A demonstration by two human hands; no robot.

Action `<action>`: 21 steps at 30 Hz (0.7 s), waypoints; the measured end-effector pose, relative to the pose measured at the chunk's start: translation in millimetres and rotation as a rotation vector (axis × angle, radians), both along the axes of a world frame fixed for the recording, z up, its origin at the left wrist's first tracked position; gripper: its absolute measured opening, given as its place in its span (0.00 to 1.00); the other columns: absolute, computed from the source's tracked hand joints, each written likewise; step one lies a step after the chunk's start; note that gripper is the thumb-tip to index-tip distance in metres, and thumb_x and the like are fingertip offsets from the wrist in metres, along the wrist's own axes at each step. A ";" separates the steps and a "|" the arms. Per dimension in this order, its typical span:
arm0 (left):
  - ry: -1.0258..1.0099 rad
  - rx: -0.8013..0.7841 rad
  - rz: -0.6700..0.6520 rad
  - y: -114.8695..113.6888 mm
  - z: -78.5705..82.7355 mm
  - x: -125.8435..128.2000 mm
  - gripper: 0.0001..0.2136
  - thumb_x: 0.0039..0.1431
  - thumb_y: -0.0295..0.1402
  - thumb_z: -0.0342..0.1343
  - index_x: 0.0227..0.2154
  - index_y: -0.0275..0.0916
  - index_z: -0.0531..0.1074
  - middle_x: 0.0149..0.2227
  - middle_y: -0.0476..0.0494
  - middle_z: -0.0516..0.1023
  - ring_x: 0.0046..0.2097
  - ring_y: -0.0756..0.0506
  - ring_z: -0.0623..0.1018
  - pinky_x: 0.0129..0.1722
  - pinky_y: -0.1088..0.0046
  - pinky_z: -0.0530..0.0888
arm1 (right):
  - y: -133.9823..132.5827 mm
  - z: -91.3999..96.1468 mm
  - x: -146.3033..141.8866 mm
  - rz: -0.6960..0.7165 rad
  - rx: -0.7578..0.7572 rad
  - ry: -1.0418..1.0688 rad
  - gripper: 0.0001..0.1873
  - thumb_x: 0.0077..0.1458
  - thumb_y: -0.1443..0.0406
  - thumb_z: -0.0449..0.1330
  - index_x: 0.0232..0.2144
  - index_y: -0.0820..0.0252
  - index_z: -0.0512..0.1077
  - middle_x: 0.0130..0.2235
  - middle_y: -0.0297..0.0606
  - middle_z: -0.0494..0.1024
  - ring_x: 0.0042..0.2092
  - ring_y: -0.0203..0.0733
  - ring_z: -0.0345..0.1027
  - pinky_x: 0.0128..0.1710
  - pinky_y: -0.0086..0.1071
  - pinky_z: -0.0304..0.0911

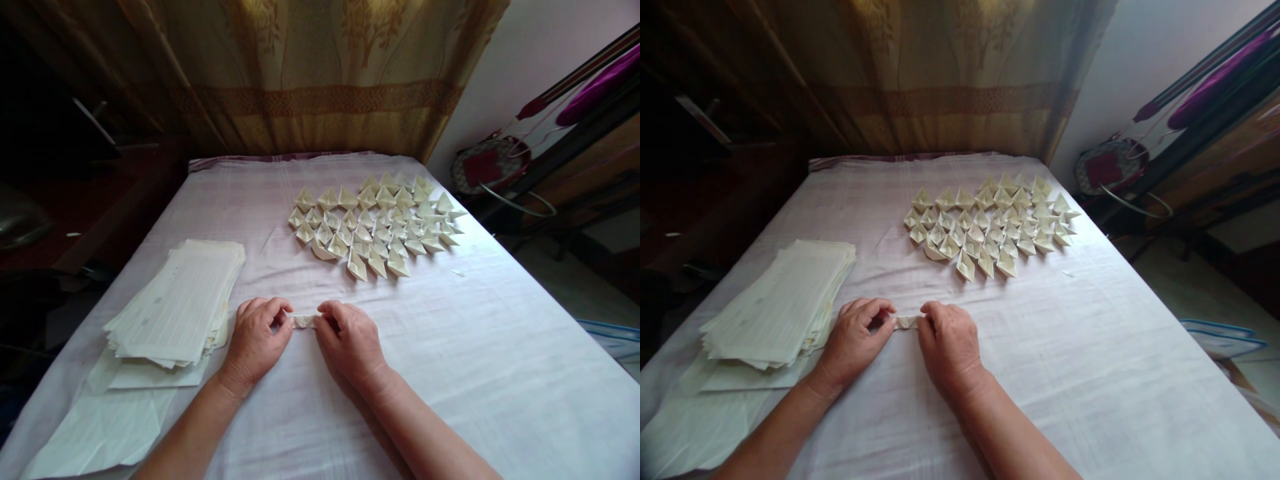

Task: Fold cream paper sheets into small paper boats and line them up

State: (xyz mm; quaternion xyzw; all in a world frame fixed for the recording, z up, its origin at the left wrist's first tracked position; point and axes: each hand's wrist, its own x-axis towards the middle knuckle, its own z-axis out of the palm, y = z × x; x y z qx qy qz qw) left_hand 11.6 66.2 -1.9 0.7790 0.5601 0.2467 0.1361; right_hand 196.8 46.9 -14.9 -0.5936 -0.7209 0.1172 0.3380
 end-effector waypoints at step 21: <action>0.418 0.326 -0.258 -15.9 -1.1 -12.6 0.18 0.64 0.21 0.47 0.51 0.42 0.75 0.51 0.46 0.80 0.53 0.38 0.74 0.50 0.55 0.66 | 0.5 -7.0 -3.0 0.194 0.179 -0.234 0.10 0.63 0.65 0.59 0.45 0.49 0.77 0.38 0.37 0.75 0.37 0.40 0.64 0.38 0.31 0.58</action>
